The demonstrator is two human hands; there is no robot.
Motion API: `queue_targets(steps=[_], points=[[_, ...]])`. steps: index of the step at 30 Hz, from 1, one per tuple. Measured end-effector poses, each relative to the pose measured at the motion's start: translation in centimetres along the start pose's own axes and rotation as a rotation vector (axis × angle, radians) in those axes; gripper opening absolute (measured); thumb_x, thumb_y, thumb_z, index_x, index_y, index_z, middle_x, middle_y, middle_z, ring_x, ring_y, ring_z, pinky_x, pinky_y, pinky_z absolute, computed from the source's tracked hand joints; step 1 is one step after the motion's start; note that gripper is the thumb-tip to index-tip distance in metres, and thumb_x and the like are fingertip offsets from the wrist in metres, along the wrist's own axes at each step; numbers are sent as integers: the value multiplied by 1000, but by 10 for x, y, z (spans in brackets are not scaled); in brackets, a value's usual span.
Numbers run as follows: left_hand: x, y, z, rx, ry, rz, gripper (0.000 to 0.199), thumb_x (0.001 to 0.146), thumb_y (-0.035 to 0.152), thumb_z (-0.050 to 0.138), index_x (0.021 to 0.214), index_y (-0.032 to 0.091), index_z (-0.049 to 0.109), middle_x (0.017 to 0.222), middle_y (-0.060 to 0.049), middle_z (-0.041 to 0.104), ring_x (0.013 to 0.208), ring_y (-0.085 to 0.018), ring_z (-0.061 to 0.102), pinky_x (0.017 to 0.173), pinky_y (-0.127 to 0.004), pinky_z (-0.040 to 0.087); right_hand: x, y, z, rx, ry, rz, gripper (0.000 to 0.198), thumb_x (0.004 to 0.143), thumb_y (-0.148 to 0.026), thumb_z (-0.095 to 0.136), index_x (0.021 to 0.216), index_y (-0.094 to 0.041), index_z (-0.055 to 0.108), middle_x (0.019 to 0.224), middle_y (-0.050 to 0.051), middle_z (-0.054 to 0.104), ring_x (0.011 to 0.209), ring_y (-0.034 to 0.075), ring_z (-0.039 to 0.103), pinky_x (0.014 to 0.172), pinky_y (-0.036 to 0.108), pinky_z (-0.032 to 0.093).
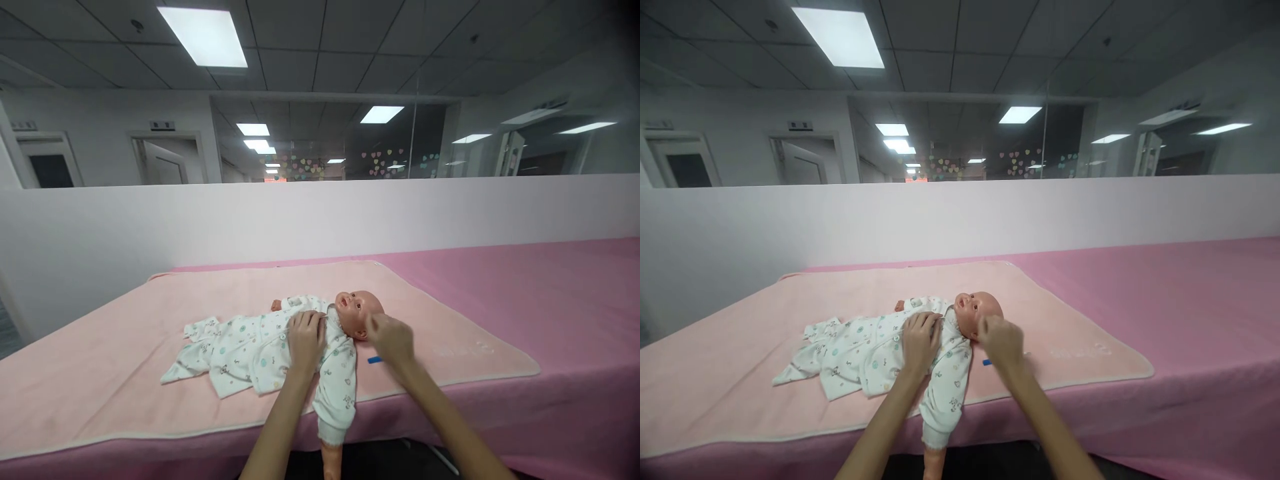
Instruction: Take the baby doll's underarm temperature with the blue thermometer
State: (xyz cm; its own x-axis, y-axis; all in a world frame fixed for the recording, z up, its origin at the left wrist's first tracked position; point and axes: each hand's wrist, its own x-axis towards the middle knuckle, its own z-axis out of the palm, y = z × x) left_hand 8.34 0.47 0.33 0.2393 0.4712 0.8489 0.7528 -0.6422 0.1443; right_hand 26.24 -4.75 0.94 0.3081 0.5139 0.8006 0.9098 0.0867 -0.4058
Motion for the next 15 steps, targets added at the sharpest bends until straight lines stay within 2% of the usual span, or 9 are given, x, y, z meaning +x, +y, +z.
queue_targets(steps=[1, 3, 5, 7, 9, 11, 15], points=[[-1, 0, -1, 0, 17, -13, 19, 86, 24, 43, 88, 21, 61, 85, -3, 62, 83, -17, 52, 77, -32, 34, 0, -17, 8, 30, -38, -79, 34, 82, -28, 41, 54, -18, 58, 51, 5, 56, 45, 12, 47, 48, 25, 33], [-2, 1, -3, -2, 35, -38, 19, 86, 24, 43, 88, 21, 61, 84, -3, 63, 83, -17, 52, 78, -33, 34, -1, -47, 29, 169, -48, -99, 23, 78, -19, 42, 81, -18, 65, 75, 5, 66, 64, 15, 57, 58, 24, 41], [-3, 2, -5, -2, 38, -64, 19, 86, 23, 43, 90, 21, 62, 84, -3, 63, 83, -18, 52, 78, -33, 33, -3, -68, 50, 287, -107, -56, 39, 70, -10, 41, 101, -18, 61, 93, 6, 66, 83, 17, 59, 69, 24, 44], [-4, 2, -7, 0, 42, -97, 19, 86, 23, 43, 91, 22, 62, 83, -3, 63, 82, -18, 52, 78, -34, 33, -8, -77, 67, 370, -145, 32, 41, 68, -8, 38, 101, -17, 62, 94, 6, 67, 85, 18, 60, 73, 25, 45], [-4, 3, -8, -5, 44, -119, 19, 86, 24, 44, 92, 23, 62, 83, -3, 64, 82, -18, 51, 78, -33, 33, -14, -76, 76, 422, -141, 96, 34, 71, -10, 38, 91, -18, 64, 89, 6, 67, 83, 18, 60, 74, 27, 45], [-4, 5, -9, -18, 44, -118, 19, 86, 25, 44, 92, 23, 62, 84, -2, 64, 83, -18, 52, 79, -33, 33, -19, -71, 77, 463, -111, 123, 28, 73, -14, 39, 86, -18, 64, 86, 6, 67, 82, 18, 60, 75, 28, 45], [-5, 5, -12, -41, 65, -131, 21, 86, 26, 43, 92, 21, 62, 87, -4, 65, 85, -19, 52, 82, -35, 32, -25, -64, 72, 531, -76, 142, 26, 78, -21, 40, 89, -17, 64, 89, 7, 68, 81, 18, 61, 74, 28, 45]])
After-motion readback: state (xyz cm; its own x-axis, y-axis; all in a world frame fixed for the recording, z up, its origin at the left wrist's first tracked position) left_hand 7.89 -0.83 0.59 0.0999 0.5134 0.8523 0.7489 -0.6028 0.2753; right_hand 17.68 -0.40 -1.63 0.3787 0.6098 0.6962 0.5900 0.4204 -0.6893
